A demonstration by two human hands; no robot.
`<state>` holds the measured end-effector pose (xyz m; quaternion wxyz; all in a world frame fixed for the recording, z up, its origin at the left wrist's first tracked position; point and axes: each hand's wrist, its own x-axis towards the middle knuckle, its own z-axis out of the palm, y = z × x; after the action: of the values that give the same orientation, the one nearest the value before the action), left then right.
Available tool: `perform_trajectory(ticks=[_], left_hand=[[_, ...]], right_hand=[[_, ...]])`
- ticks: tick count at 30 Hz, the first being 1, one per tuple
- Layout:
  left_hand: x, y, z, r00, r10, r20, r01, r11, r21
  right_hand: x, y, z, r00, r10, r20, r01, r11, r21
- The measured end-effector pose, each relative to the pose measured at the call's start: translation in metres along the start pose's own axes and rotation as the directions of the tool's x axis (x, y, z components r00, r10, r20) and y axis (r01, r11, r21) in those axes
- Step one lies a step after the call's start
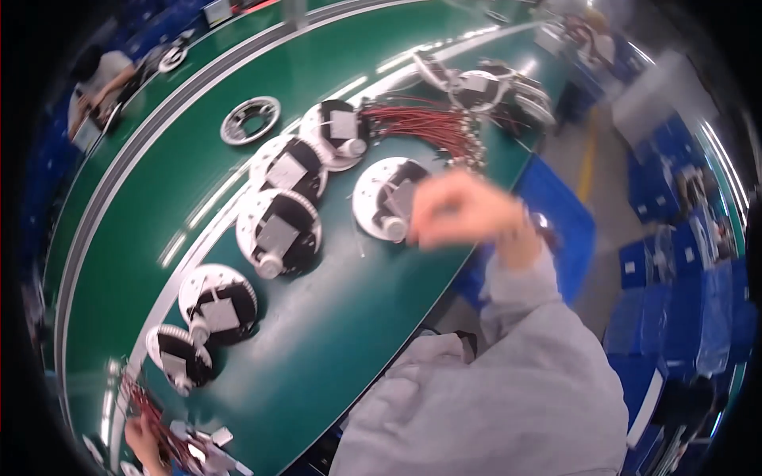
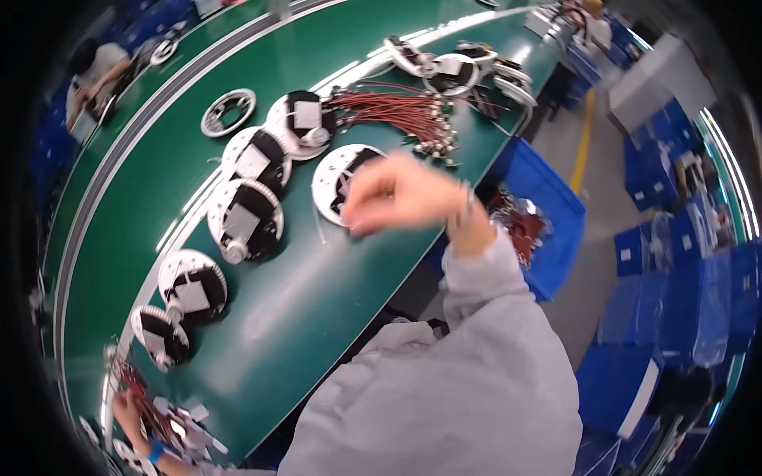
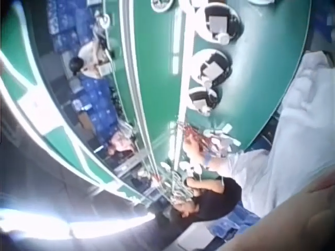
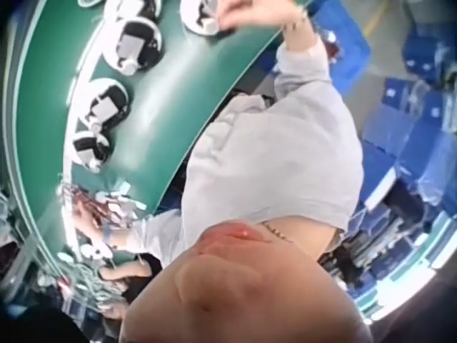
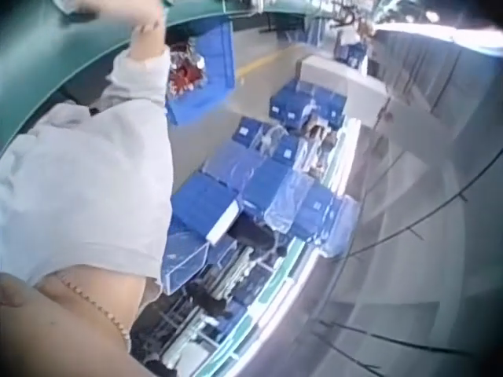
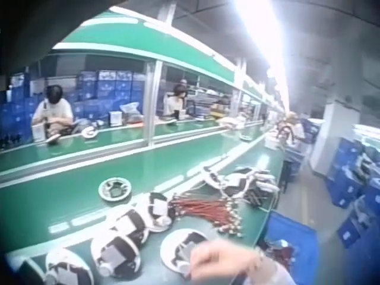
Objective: The recorder is assembling circular electronic components, likely parts of a smoke detector, by connecting wires and fitting them into plastic housings at a factory workbench.
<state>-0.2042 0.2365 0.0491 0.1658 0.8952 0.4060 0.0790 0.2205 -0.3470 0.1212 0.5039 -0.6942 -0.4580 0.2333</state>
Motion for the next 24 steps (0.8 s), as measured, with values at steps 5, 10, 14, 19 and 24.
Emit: perform_trajectory(ticks=[5,10,14,19,24], left_hand=[[0.019,-0.007,-0.002,0.968,-0.045,-0.246,-0.02,0.967,-0.256],[-0.003,-0.03,-0.008,0.969,-0.227,0.098,0.246,0.925,-0.289],[0.01,-0.036,-0.018,0.923,-0.384,-0.031,0.374,0.912,-0.166],[0.007,-0.022,-0.043,0.982,-0.168,-0.082,0.183,0.95,0.253],[-0.031,-0.055,-0.049,0.958,-0.237,0.163,0.102,0.811,0.577]], right_hand=[[-0.027,0.105,-0.127,0.735,0.134,-0.665,-0.64,0.462,-0.614],[0.011,0.142,-0.137,0.787,0.306,-0.536,-0.613,0.292,-0.734],[0.02,0.146,-0.134,0.818,0.181,-0.545,-0.574,0.234,-0.784],[-0.011,0.122,-0.138,0.8,0.209,-0.562,-0.599,0.306,-0.74],[-0.027,0.107,-0.133,0.721,0.092,-0.687,-0.614,0.545,-0.571]])
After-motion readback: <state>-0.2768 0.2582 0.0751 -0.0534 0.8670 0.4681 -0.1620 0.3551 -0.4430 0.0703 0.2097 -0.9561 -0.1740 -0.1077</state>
